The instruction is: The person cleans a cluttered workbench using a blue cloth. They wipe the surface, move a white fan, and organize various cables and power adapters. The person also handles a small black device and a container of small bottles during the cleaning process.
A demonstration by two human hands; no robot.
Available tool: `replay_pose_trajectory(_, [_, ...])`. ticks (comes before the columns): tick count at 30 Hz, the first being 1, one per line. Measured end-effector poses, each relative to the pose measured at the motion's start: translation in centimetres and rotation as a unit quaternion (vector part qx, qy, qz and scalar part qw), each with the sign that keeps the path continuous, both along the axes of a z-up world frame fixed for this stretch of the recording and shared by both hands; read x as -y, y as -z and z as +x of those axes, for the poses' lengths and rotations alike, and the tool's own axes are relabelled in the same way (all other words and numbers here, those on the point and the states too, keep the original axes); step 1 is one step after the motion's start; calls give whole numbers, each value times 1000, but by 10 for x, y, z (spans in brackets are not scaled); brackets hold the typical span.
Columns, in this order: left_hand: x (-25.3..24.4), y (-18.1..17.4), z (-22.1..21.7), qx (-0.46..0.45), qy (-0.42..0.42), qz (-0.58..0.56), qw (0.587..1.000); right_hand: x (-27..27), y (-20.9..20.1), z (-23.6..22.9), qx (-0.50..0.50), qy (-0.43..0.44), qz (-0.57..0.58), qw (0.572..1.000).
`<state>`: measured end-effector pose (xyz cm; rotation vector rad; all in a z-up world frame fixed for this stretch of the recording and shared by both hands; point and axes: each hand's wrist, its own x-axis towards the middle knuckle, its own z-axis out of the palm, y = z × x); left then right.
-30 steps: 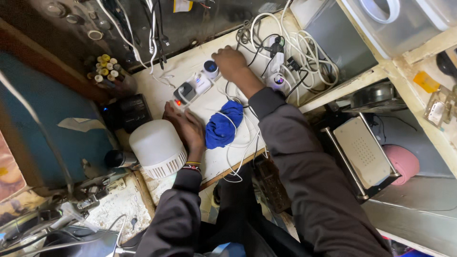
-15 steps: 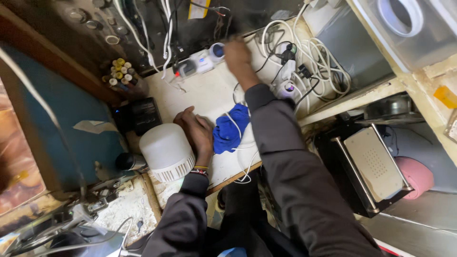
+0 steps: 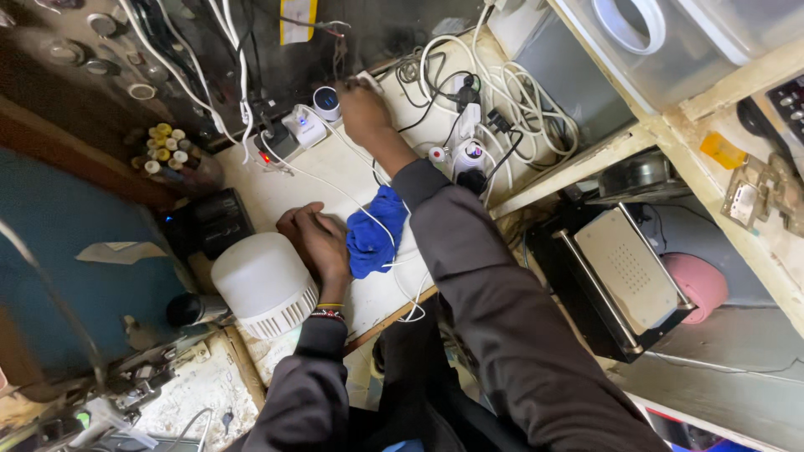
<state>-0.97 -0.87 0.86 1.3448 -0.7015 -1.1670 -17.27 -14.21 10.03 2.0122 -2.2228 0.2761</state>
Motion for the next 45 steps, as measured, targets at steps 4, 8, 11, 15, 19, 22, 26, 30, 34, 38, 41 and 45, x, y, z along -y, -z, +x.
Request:
replay_pose_trajectory(4, [6, 36, 4, 43, 23, -48, 998, -17, -11, -8, 69, -2, 120, 990])
replay_pose_trajectory(8, [-4, 20, 8, 96, 72, -160, 980, -97, -33, 24, 189, 0, 58, 980])
replay_pose_trajectory(11, [-23, -26, 1, 64, 19, -131, 989, -185, -24, 70, 312, -36, -137, 939])
replay_pose_trajectory(15, [-24, -4, 15, 190, 63, -150, 968, -250, 46, 105, 253, -89, -101, 958])
replay_pose_trajectory(19, [-21, -3, 17, 326, 107, -188, 920, -277, 81, 120, 212, -65, -35, 974])
replay_pose_trajectory(22, [-38, 8, 2, 258, 147, -86, 951, -275, 84, 113, 493, -116, -138, 851])
replay_pose_trajectory(26, [-58, 8, 9, 170, 253, 91, 948, -283, 93, 102, 787, -78, -245, 561])
replay_pose_trajectory(30, [-103, -40, 25, 84, 203, 71, 973, -318, 82, 102, 889, -120, -220, 384])
replay_pose_trajectory(34, [-163, -128, 42, 107, 267, -55, 956, -345, 48, 116, 869, -186, -154, 432])
replay_pose_trajectory(38, [-159, -143, 60, 124, 331, -83, 932, -353, 49, 113, 922, -125, -138, 339])
replay_pose_trajectory(41, [-142, -174, 72, 229, 392, -34, 890, -362, 70, 98, 954, -53, -108, 275])
replay_pose_trajectory(45, [-105, -194, 65, 230, 374, -133, 888, -380, 56, 86, 965, -36, -138, 220])
